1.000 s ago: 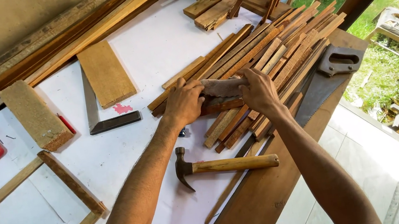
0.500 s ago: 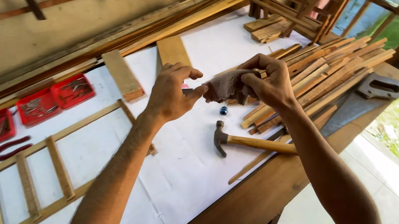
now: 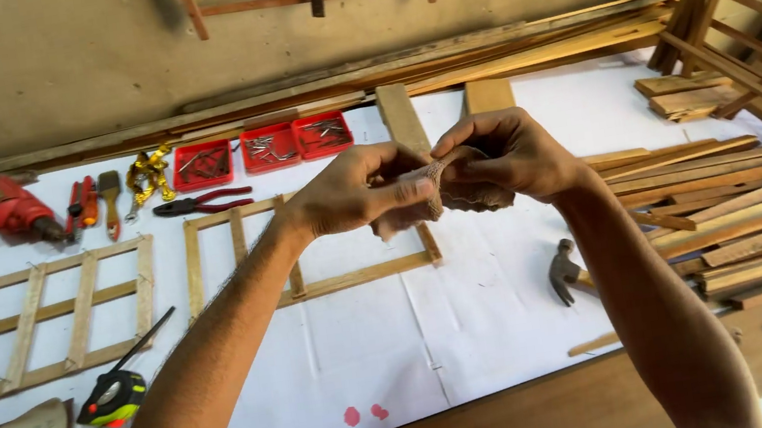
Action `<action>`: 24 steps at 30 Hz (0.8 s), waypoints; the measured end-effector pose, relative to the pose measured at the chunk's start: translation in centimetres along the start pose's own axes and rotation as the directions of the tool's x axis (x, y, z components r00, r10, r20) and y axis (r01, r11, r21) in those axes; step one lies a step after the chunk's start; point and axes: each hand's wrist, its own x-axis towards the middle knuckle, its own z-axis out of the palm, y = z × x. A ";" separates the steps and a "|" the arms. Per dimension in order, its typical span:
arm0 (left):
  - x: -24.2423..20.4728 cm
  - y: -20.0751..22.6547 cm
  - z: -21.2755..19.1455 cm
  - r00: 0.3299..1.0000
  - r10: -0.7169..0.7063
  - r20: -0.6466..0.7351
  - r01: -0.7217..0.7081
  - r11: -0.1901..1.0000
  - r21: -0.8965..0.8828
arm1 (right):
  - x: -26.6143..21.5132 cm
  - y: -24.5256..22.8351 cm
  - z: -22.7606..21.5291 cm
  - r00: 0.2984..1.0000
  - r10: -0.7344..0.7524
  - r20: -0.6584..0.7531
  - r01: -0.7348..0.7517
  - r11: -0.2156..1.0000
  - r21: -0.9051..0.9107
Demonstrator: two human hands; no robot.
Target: Assembling and finishing small wooden rectangular frames using nails, hammer, and sandpaper.
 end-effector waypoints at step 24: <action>-8.8 -13.8 -7.1 0.841 -0.108 -0.530 -0.207 0.841 -0.500 | 9.0 5.2 18.9 0.880 -0.460 0.117 0.409 0.611 -0.678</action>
